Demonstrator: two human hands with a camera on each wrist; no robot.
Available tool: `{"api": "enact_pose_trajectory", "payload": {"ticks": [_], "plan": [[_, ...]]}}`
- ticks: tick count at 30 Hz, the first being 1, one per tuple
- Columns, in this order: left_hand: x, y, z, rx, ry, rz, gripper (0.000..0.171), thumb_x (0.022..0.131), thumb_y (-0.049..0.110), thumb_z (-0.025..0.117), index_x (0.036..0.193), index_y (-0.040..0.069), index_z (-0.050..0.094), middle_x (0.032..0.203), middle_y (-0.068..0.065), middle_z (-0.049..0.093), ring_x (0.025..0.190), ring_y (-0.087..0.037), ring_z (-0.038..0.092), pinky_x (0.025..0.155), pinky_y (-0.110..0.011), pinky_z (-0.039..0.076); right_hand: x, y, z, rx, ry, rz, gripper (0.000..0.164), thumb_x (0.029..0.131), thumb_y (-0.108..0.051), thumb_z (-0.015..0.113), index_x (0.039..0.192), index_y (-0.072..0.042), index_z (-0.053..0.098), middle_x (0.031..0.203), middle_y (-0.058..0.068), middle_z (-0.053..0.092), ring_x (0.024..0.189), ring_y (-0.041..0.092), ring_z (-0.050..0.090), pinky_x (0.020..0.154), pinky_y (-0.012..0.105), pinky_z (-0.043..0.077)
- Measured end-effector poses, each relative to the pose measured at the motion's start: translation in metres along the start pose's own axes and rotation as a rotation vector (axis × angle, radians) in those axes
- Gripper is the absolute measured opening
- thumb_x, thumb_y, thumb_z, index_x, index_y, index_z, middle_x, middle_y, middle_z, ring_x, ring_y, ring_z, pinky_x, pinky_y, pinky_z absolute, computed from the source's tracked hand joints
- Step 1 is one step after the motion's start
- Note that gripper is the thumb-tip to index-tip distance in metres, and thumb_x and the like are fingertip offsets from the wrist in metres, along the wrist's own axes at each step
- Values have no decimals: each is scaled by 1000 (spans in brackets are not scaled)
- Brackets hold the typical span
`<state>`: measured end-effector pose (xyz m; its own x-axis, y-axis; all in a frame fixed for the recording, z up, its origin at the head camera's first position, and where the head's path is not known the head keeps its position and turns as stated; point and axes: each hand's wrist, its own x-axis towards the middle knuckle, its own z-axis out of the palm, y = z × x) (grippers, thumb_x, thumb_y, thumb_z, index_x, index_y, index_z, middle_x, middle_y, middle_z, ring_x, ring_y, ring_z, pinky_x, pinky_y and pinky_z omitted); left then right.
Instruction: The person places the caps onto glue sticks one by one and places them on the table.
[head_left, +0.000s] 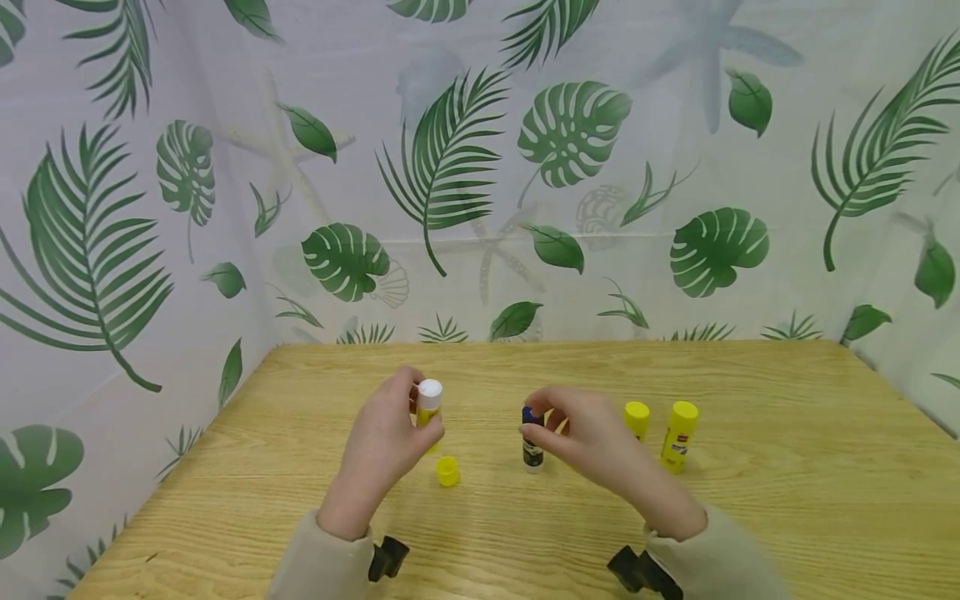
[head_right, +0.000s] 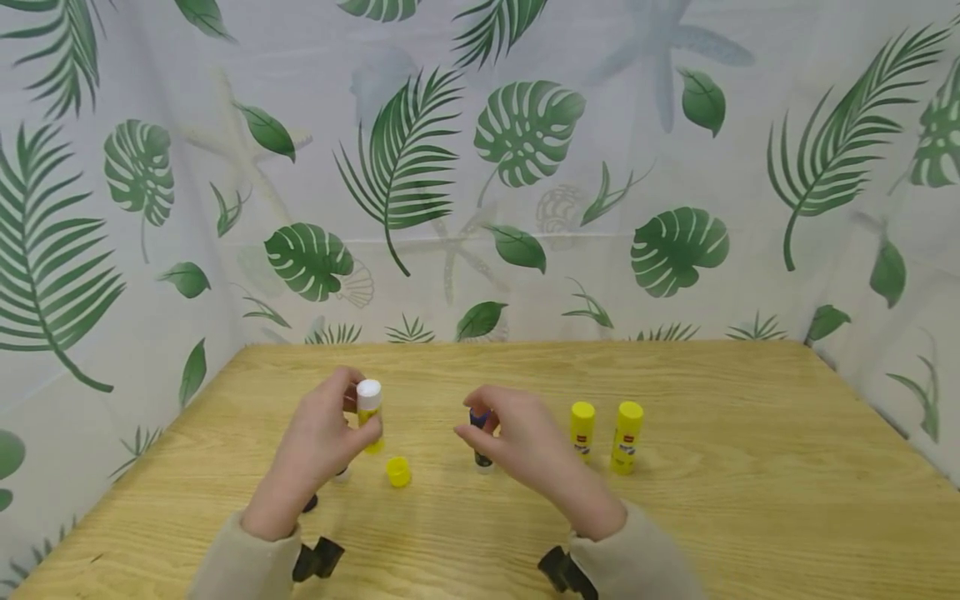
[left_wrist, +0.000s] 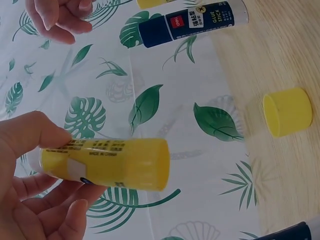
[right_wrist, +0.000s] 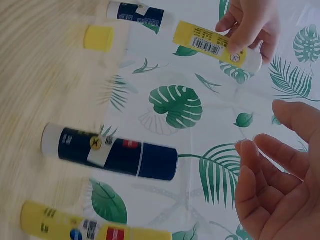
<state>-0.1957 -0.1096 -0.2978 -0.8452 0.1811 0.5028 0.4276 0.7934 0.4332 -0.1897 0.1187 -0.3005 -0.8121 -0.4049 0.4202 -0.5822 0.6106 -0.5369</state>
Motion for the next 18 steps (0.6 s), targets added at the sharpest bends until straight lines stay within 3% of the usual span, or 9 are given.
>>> {"api": "enact_pose_trajectory", "payload": {"ticks": [8, 18], "plan": [[-1, 0, -3, 20, 84, 29, 28, 70, 9, 69, 92, 4, 54, 83, -5, 58, 70, -19, 57, 57, -28, 46, 21, -16, 20, 66, -5, -20, 22, 81, -16, 65, 98, -3, 61, 84, 1, 61, 63, 7, 51, 54, 20, 44], [0, -1, -5, 37, 130, 64, 27, 72, 8, 67, 96, 4, 54, 76, -7, 60, 54, -13, 47, 48, -24, 40, 38, -35, 41, 109, 6, -34, 20, 79, -14, 67, 95, -3, 61, 87, 3, 62, 66, 9, 54, 57, 19, 45]]}}
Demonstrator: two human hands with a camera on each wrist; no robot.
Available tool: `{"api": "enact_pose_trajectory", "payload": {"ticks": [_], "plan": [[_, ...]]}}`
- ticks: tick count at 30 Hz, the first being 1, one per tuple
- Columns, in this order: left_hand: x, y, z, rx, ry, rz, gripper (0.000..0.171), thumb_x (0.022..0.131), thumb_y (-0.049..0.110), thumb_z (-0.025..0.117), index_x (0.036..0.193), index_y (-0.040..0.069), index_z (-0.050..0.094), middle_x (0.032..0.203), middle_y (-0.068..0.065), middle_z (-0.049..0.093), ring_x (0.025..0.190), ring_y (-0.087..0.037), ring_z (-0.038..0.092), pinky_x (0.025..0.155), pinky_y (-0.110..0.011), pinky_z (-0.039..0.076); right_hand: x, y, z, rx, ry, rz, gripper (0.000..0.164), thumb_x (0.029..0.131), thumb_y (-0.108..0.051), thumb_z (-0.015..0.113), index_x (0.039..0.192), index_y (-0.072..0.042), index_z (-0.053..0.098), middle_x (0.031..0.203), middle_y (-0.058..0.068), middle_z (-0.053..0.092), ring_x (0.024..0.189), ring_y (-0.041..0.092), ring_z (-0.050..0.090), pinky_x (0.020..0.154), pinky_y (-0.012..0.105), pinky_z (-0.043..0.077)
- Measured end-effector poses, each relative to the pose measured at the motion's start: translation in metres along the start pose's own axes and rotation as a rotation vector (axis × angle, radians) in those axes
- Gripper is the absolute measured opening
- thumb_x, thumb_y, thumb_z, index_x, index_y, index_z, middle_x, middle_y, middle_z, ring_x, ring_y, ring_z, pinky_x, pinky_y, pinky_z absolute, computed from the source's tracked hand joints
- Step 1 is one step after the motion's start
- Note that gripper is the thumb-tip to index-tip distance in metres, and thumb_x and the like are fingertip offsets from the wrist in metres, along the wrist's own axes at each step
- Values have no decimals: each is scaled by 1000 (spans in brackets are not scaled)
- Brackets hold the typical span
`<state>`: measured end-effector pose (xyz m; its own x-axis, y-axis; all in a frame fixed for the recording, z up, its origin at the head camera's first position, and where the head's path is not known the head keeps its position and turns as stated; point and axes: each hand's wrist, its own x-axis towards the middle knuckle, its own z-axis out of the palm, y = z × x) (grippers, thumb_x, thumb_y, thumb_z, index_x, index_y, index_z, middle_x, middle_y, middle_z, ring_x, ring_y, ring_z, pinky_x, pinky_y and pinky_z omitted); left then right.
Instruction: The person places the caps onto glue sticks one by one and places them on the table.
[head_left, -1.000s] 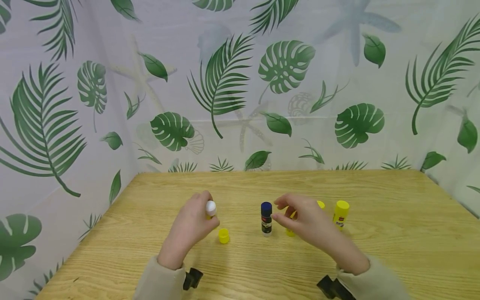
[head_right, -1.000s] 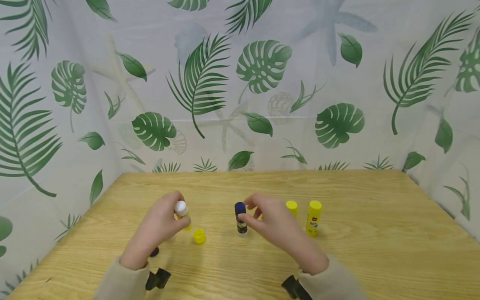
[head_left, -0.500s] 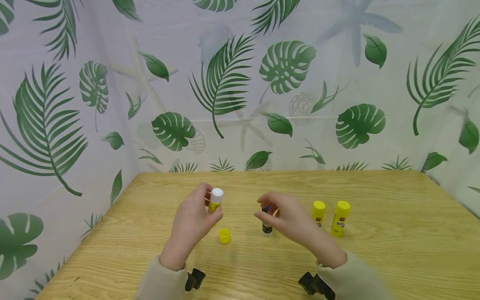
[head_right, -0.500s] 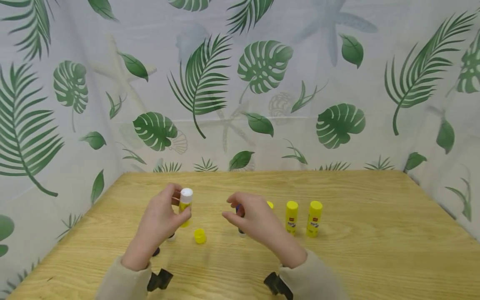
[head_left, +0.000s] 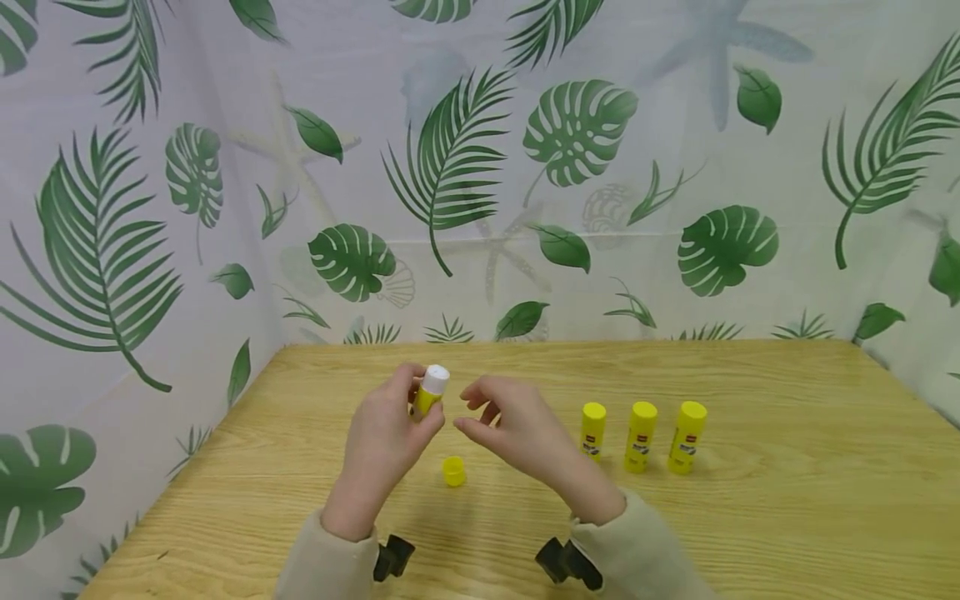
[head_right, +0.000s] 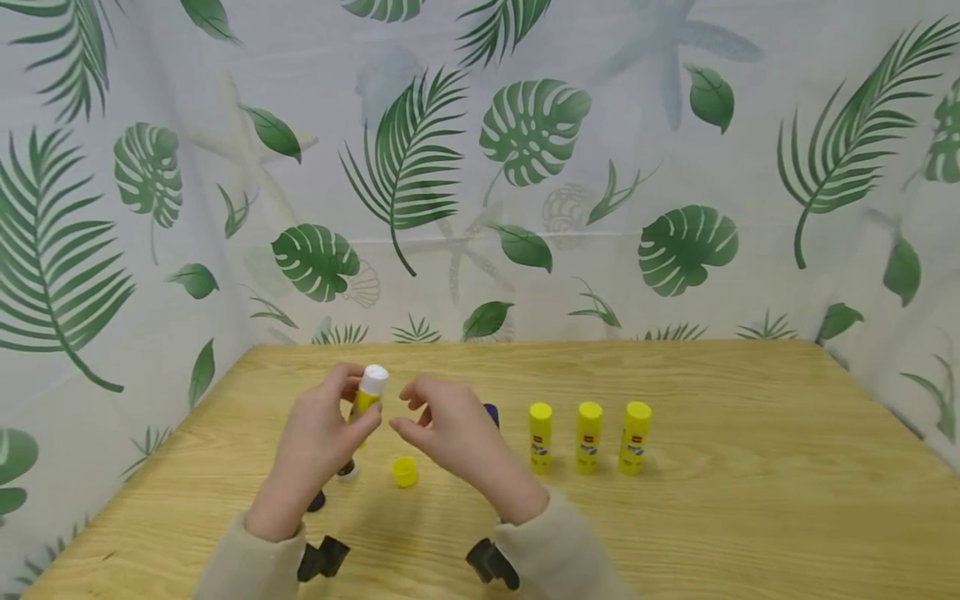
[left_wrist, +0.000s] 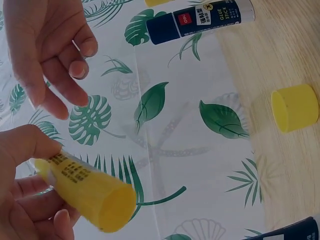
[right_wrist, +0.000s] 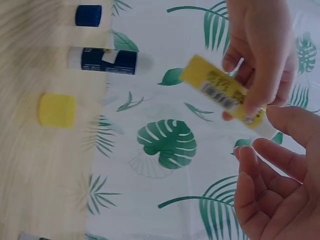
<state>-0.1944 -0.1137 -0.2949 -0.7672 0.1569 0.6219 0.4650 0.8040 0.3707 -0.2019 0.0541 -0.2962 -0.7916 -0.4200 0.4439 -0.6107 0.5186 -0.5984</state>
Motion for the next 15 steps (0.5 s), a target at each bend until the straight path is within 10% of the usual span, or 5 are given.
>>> {"api": "enact_pose_trajectory", "payload": {"ticks": [15], "plan": [[2, 0, -3, 10, -11, 38, 30, 73, 11, 71, 97, 4, 55, 79, -7, 59, 60, -16, 52, 53, -28, 45, 3, 20, 31, -28, -163, 39, 19, 80, -14, 66, 94, -2, 60, 90, 7, 60, 70, 13, 54, 61, 23, 45]]}}
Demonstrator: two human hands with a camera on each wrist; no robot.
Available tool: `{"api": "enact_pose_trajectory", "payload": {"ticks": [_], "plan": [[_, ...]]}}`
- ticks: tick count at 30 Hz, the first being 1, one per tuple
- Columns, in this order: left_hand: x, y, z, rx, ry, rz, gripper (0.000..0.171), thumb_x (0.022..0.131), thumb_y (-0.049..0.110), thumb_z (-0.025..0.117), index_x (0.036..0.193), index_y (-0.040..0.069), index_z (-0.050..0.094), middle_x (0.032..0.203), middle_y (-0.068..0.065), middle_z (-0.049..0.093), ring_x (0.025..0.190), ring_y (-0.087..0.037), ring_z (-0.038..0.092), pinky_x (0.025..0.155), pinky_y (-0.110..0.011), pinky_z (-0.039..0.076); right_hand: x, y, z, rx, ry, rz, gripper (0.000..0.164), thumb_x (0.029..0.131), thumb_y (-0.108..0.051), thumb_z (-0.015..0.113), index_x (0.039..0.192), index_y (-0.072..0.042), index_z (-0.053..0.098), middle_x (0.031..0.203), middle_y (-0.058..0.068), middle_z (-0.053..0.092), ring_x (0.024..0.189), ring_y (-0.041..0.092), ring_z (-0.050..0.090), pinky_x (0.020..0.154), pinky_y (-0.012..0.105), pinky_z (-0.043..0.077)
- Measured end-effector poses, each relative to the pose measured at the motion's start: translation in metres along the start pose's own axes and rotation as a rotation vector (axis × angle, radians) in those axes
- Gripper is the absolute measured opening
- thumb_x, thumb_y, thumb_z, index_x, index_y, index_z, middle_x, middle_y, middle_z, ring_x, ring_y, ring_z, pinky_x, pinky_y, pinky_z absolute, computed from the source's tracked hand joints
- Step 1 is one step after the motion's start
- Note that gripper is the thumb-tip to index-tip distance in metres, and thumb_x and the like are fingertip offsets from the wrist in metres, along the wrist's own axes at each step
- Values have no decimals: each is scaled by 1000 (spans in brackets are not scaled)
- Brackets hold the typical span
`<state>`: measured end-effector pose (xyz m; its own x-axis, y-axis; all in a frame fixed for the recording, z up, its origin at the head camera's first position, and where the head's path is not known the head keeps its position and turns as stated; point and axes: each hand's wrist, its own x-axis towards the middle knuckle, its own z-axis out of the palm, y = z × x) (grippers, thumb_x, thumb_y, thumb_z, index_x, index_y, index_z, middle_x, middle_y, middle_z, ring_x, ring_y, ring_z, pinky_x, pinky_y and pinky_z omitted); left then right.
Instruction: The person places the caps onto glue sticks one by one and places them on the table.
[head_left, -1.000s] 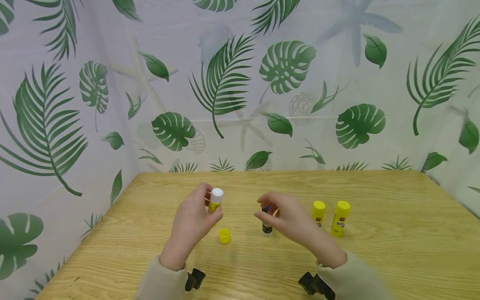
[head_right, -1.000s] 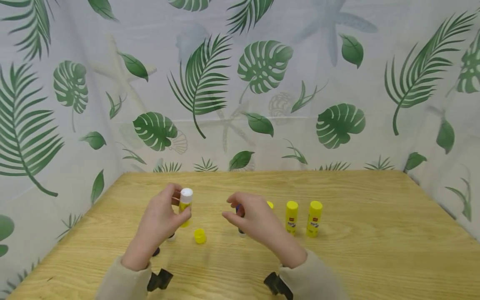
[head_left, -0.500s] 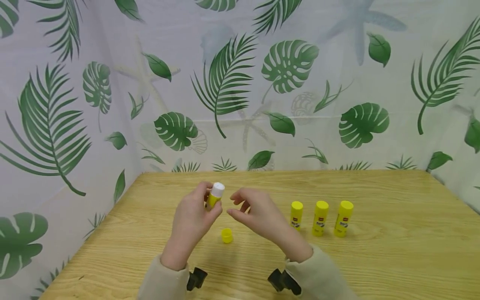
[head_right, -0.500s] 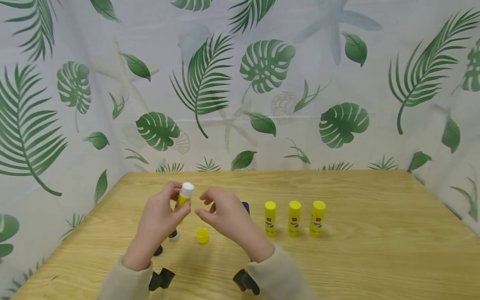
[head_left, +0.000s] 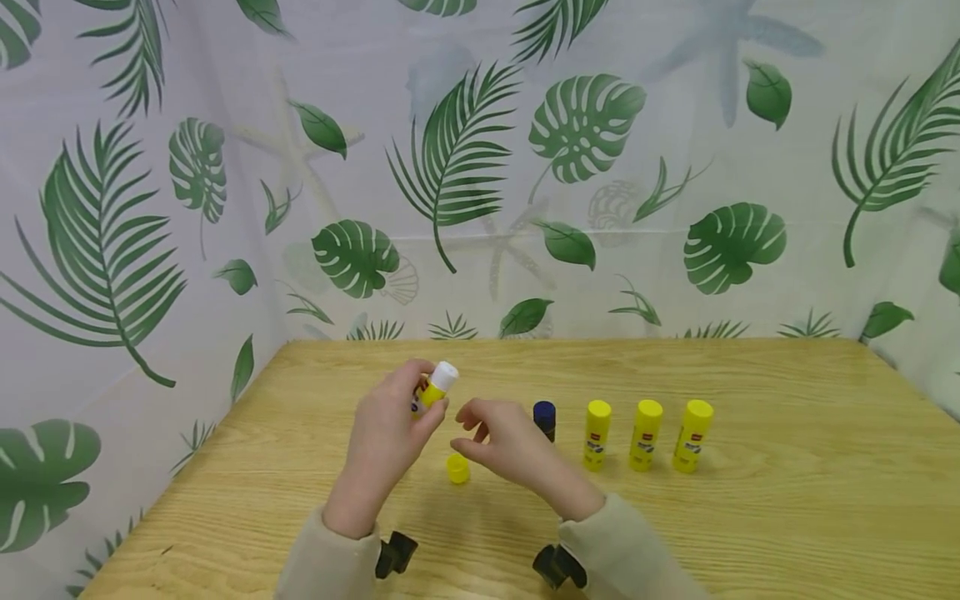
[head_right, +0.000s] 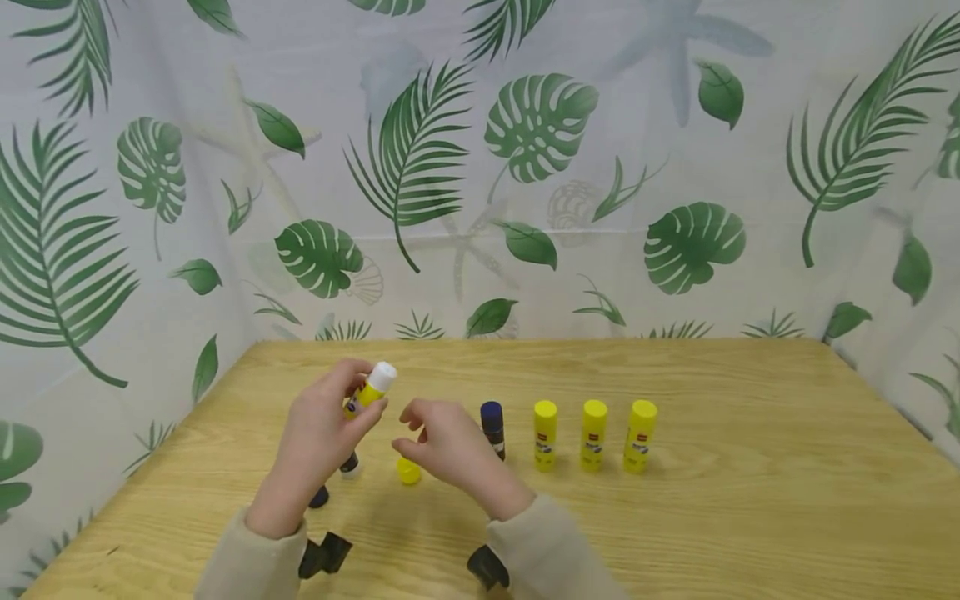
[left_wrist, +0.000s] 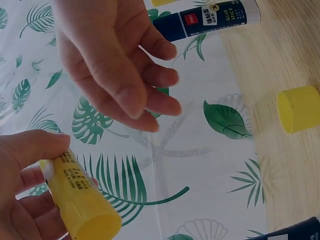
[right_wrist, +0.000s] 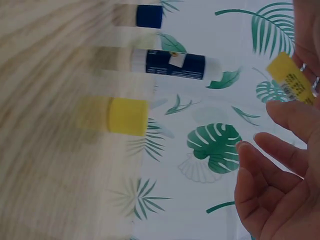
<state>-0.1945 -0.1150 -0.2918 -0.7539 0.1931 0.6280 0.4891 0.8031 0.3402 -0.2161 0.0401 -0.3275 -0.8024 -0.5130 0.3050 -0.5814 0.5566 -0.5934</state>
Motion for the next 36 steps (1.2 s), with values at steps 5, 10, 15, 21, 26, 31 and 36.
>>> {"api": "enact_pose_trajectory", "payload": {"ticks": [5, 10, 15, 21, 26, 31, 36], "plan": [[0, 2, 1, -4, -24, -21, 31, 71, 12, 74, 94, 5, 55, 80, -5, 60, 60, -15, 54, 53, -27, 45, 1, 7, 10, -47, -101, -22, 26, 78, -15, 67, 99, 0, 60, 97, 11, 61, 78, 21, 57, 67, 28, 47], [-1, 4, 0, 10, -35, -21, 28, 69, 14, 76, 86, 6, 55, 76, -3, 60, 58, -12, 51, 51, -25, 43, 2, 9, 16, -72, -192, -12, 35, 77, -16, 69, 104, 3, 59, 103, 13, 59, 88, 25, 56, 74, 33, 46], [-1, 5, 1, 12, -49, -10, 27, 69, 16, 76, 85, 6, 57, 77, -3, 59, 60, -13, 51, 52, -24, 43, 0, 9, 21, -109, -258, 46, 42, 76, -21, 70, 111, -1, 57, 112, 9, 56, 102, 22, 52, 82, 34, 43], [-1, 5, 2, 11, -44, 19, 26, 69, 15, 76, 85, 6, 58, 78, -3, 58, 63, -14, 50, 55, -25, 44, 0, 9, 24, -155, -315, 16, 45, 77, -22, 69, 115, -3, 55, 116, 7, 53, 102, 18, 52, 84, 31, 42], [-1, 4, 4, 21, -42, 33, 23, 70, 13, 74, 85, 5, 60, 78, -3, 59, 63, -13, 50, 54, -24, 43, -2, 7, 25, -166, -390, 35, 49, 79, -23, 67, 121, -6, 51, 125, 5, 48, 108, 17, 49, 88, 31, 39], [-2, 3, 5, 17, -46, 39, 21, 69, 11, 73, 85, 5, 61, 79, -4, 59, 63, -13, 50, 55, -24, 43, -4, 8, 26, -168, -437, 29, 50, 80, -21, 65, 124, -5, 48, 127, 5, 46, 112, 16, 46, 91, 29, 36], [-2, 4, 6, 10, -52, 42, 21, 68, 8, 72, 86, 4, 61, 79, -4, 59, 64, -13, 50, 55, -25, 43, -5, 9, 26, -168, -459, 6, 49, 80, -20, 65, 124, -3, 49, 125, 5, 48, 108, 14, 48, 90, 27, 37]]}}
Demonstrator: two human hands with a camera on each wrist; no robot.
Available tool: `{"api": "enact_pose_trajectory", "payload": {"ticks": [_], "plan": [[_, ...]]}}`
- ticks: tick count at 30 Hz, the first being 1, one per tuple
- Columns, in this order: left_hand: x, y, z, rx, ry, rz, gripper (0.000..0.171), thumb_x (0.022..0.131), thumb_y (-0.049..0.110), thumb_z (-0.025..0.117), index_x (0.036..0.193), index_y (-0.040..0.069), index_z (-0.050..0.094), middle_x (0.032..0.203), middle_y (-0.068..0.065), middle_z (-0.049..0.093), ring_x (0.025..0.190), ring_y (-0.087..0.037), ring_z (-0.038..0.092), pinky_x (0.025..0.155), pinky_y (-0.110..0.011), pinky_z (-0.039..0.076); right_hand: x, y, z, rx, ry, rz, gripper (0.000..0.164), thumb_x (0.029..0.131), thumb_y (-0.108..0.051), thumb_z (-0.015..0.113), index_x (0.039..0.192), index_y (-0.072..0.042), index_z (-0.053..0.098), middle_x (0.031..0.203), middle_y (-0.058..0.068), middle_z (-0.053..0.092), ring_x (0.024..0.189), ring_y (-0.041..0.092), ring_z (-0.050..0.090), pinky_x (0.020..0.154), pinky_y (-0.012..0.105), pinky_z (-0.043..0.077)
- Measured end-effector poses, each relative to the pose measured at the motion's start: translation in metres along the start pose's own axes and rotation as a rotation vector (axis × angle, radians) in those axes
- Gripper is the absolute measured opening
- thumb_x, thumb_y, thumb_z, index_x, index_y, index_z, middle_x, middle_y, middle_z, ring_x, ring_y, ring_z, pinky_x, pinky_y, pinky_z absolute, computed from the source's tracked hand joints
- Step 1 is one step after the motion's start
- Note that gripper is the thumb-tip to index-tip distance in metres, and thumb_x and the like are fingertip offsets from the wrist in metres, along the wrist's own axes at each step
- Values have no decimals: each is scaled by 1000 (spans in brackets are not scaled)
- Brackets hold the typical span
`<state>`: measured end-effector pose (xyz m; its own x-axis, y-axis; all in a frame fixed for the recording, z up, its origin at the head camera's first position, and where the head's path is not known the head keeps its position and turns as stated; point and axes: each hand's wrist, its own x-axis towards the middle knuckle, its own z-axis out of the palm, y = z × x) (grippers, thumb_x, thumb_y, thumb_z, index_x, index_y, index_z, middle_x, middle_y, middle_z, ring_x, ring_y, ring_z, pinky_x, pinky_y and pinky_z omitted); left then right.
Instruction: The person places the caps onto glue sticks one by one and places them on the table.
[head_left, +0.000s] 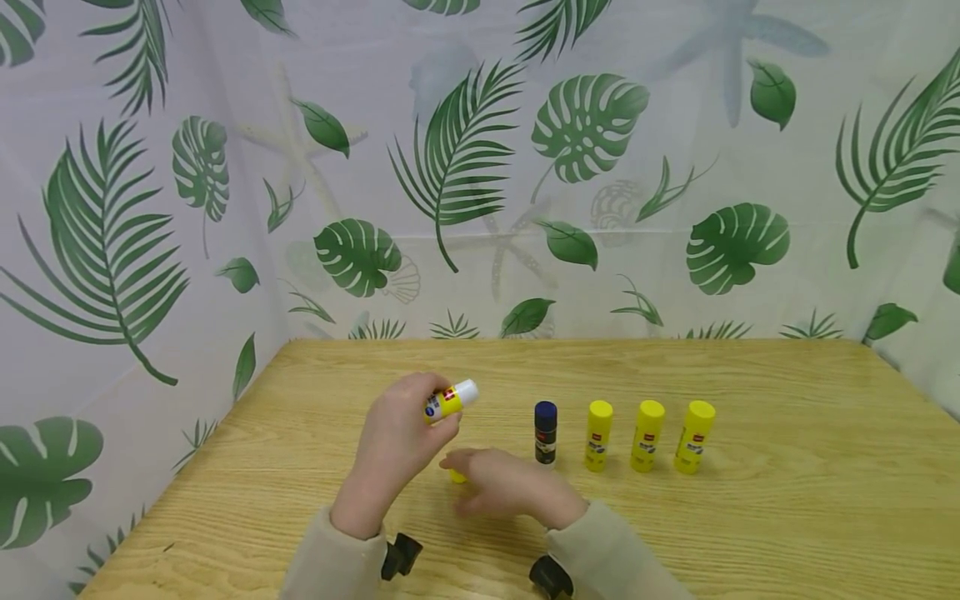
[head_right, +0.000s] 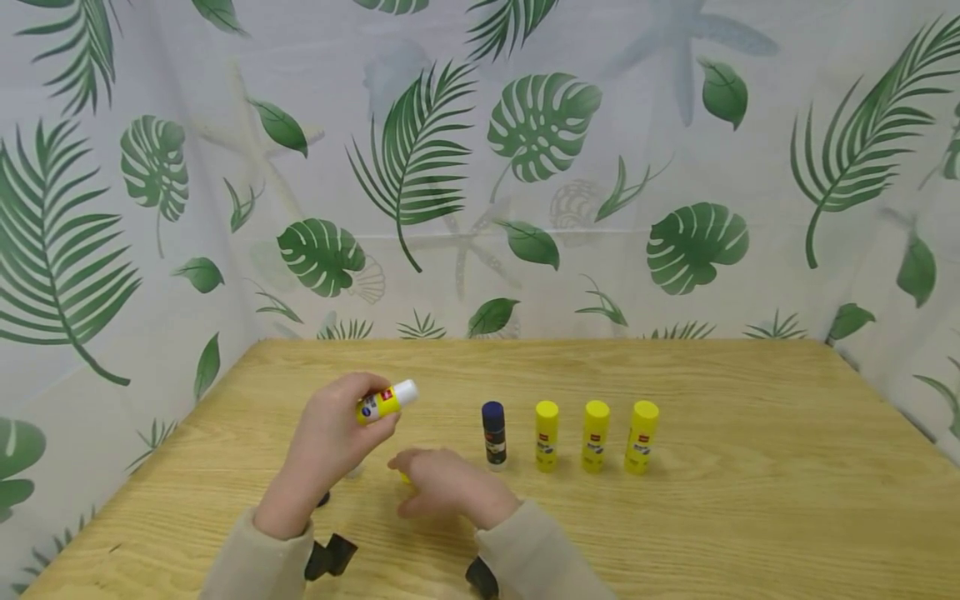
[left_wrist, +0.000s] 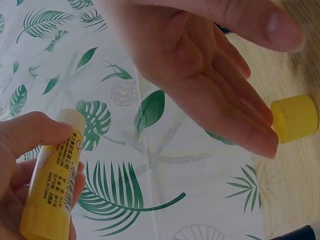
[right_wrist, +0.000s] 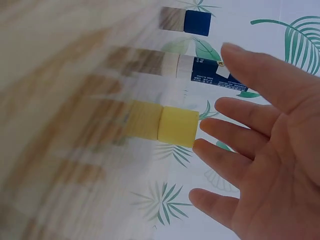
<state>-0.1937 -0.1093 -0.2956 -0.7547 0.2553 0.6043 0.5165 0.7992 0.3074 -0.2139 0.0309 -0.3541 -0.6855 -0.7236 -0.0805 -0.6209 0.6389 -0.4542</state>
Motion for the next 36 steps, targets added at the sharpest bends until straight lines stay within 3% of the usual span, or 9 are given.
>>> {"api": "enact_pose_trajectory", "payload": {"ticks": [25, 36], "plan": [[-1, 0, 1, 3, -28, -3, 22, 68, 7, 70, 87, 4, 61, 80, -4, 59, 65, -13, 50, 56, -24, 43, -1, -2, -3, -11, 5, 20, 45, 77, -21, 68, 118, -7, 55, 117, 3, 54, 95, 11, 53, 79, 26, 44], [-1, 0, 2, 15, -35, 5, 22, 68, 8, 71, 87, 4, 61, 79, -4, 59, 65, -13, 51, 57, -25, 44, -1, -2, -4, -21, 7, 46, 42, 77, -20, 69, 115, -9, 57, 112, 3, 57, 98, 14, 53, 80, 28, 44]]}}
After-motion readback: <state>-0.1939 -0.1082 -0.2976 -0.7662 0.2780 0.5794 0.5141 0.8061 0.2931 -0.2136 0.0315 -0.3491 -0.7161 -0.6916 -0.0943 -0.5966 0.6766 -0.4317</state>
